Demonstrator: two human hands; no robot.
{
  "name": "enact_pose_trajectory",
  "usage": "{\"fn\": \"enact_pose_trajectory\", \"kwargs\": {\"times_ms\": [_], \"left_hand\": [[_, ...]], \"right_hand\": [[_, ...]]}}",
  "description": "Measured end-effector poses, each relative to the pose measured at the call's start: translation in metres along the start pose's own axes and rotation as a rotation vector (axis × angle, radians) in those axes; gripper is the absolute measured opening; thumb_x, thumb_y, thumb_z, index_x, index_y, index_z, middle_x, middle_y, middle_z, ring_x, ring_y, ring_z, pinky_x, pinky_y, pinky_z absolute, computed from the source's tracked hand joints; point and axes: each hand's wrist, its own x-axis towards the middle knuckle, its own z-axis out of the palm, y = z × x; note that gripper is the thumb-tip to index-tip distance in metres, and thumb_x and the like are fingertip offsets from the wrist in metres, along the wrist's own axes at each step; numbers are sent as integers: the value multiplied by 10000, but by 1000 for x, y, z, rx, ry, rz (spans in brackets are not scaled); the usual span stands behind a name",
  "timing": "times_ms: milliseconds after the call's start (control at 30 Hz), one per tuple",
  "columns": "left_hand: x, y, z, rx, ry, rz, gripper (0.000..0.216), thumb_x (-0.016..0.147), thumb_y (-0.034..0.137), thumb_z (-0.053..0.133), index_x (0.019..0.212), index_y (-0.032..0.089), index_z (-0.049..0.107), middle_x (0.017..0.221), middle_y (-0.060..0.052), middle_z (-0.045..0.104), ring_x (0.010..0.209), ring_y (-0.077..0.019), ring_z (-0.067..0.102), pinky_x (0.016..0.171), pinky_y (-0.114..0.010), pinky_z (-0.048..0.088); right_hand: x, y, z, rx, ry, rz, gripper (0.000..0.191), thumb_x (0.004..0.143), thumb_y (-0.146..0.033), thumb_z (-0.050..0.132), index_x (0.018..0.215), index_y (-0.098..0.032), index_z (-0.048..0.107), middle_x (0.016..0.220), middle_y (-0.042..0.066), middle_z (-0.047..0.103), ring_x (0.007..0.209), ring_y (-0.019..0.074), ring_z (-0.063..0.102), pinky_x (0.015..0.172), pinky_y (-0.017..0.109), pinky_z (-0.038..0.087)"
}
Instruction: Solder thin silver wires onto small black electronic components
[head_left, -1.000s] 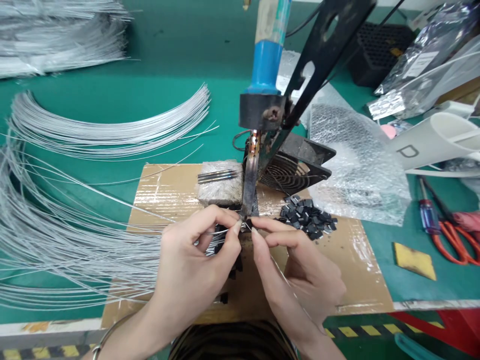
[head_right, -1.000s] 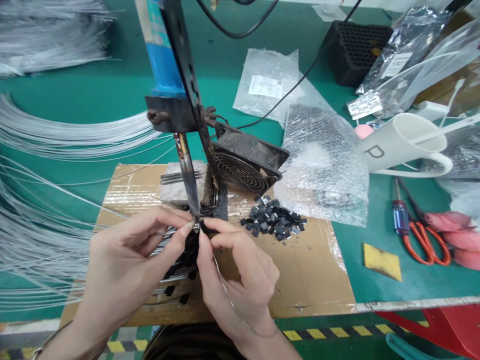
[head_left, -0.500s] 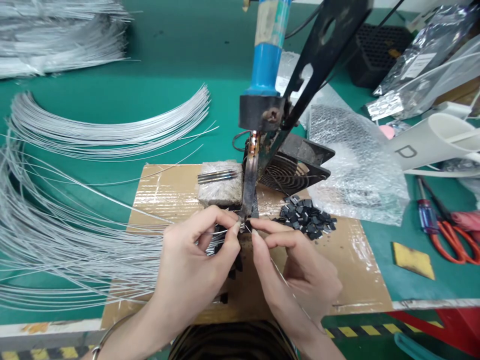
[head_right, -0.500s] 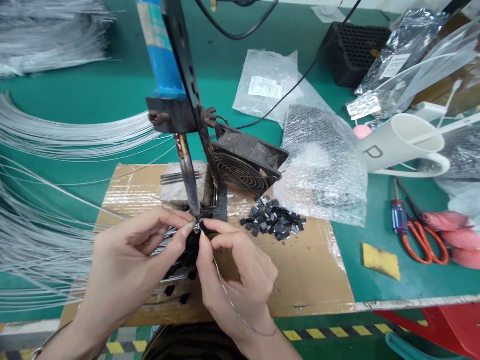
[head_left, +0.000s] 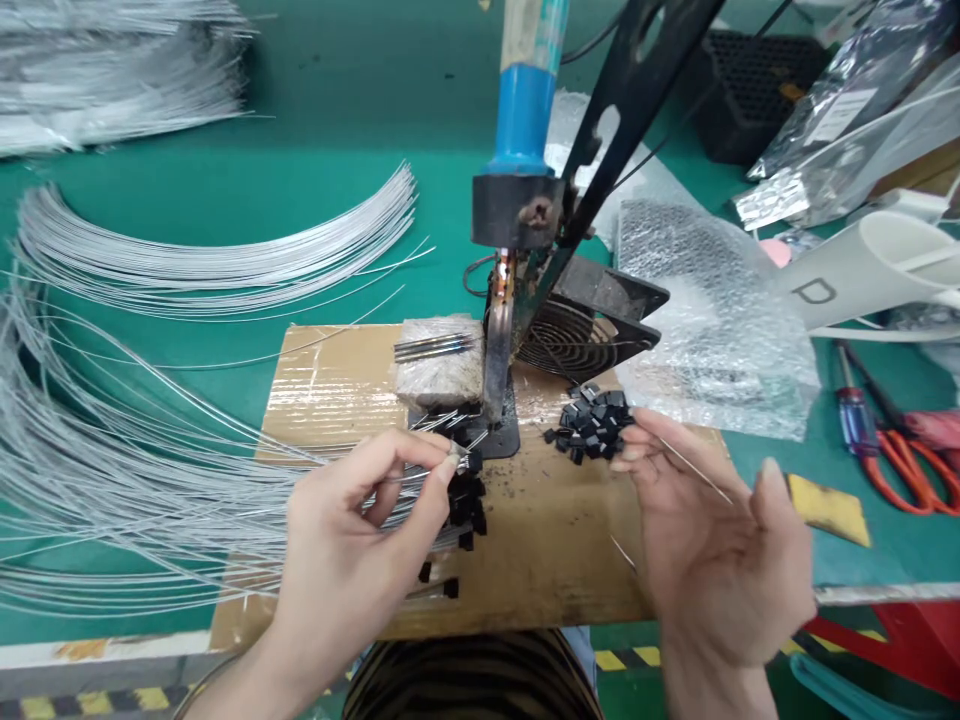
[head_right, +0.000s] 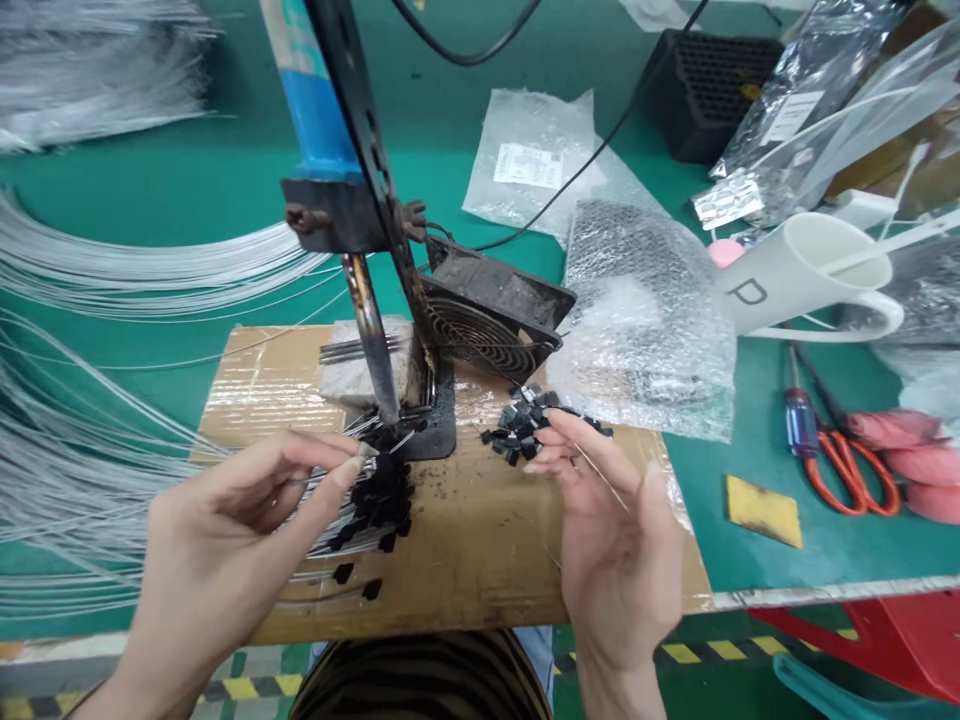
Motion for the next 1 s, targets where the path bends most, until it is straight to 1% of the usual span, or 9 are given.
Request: {"fn": "enact_pose_trajectory", "kwargs": {"times_ms": [67,167,400,500,600,667,833,933,1000], "left_hand": [[-1,0,-3,18,11,-20,127,901,180,708,800,258,709,839,69,745,482,-66,327,435,-232,307],[-1,-2,-6,26,19,-34,112,900,195,718,803,251,719,853,56,750,478,-59,354,437,-227,323],[-5,-10,-9,94,60,42,105,916,192,722,833,257,715,855,27,788,649,-104,637,512,-218,436],[-9,-16,-8,225,111,206,132,898,124,732,916,254,714,899,9,806,667,-124,677,575,-259,481],[-13,-27,-6,400,180,484,357,819,2,761,1067,252,701,995,-29,823,754,-180,745,689,-329,547],[-16,-33,-3,439,202,573,437,788,-46,765,1106,246,694,1055,-69,816,877,-232,769,779,-381,578],[-21,-37,-2,410,181,447,336,847,-2,746,1079,241,745,1123,-103,768,962,-250,733,888,-437,567],[-13,-34,-17,354,148,353,255,883,74,750,1070,247,759,1143,-82,763,1032,-243,727,937,-425,558],[5,-35,-31,374,186,348,184,893,125,760,1037,240,756,1102,-69,772,1055,-249,727,960,-425,557]], "right_hand": [[-1,4,-6,-45,-2,21,561,1083,-509,400,1112,-162,840,1035,121,817,947,234,736,799,362,581],[-7,13,-9,-161,-12,-8,544,1096,-499,381,1119,-196,833,947,75,822,859,210,730,776,354,556],[-14,26,-8,-250,-10,-70,559,1104,-520,383,1043,-194,833,880,56,811,762,199,714,721,361,544],[-13,26,-8,-265,-7,-70,562,1101,-531,397,1024,-184,832,863,60,808,741,198,713,704,360,548],[-14,25,-8,-272,-8,-59,536,1100,-518,427,1019,-175,830,875,66,807,756,199,715,702,358,547],[-15,25,-9,-277,-11,-65,512,1102,-502,445,1013,-177,830,887,64,808,760,195,716,701,354,544],[-17,25,-14,-336,-16,-53,477,1105,-480,472,996,-189,833,907,57,815,771,190,731,717,350,551],[-16,27,-18,-350,-7,-36,470,1097,-485,485,992,-184,831,928,65,822,782,198,743,732,356,565],[-14,31,-21,-357,4,-43,475,1083,-497,501,978,-173,831,900,72,823,755,204,747,714,357,572]]}}
